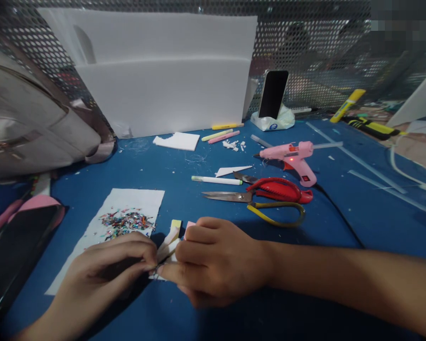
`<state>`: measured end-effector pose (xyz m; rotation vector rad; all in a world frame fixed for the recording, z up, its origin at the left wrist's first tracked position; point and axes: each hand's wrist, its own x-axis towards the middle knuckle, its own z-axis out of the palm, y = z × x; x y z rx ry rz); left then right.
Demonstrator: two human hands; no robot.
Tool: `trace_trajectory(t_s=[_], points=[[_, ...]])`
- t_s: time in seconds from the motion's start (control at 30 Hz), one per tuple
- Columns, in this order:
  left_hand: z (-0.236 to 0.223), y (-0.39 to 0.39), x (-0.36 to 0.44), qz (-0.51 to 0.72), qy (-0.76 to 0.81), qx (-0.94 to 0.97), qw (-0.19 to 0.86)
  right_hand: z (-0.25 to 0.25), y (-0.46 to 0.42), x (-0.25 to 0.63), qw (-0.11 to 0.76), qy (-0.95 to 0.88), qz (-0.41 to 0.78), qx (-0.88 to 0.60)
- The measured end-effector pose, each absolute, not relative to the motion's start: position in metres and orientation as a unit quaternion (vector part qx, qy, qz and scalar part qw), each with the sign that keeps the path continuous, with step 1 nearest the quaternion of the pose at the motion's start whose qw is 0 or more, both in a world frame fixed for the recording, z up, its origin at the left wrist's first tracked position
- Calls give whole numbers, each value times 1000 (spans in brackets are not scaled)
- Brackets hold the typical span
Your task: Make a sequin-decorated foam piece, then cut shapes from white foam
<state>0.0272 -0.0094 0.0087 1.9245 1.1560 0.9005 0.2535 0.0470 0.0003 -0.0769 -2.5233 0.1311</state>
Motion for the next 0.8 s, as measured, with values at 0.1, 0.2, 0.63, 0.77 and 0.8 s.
trace_trajectory(t_s=[0.1, 0.2, 0.63, 0.77, 0.8], points=[[7, -10, 26, 346, 447, 745, 353, 0, 47, 253, 298, -953, 50, -30], [7, -11, 25, 343, 449, 744, 356, 0, 48, 254, 295, -954, 49, -31], [9, -9, 28, 345, 448, 741, 363, 2, 48, 254, 290, -956, 47, -30], [8, -9, 27, 345, 448, 743, 359, 1, 48, 253, 296, -954, 46, -31], [8, -10, 27, 345, 448, 743, 359, 0, 48, 253, 296, -954, 46, -31]])
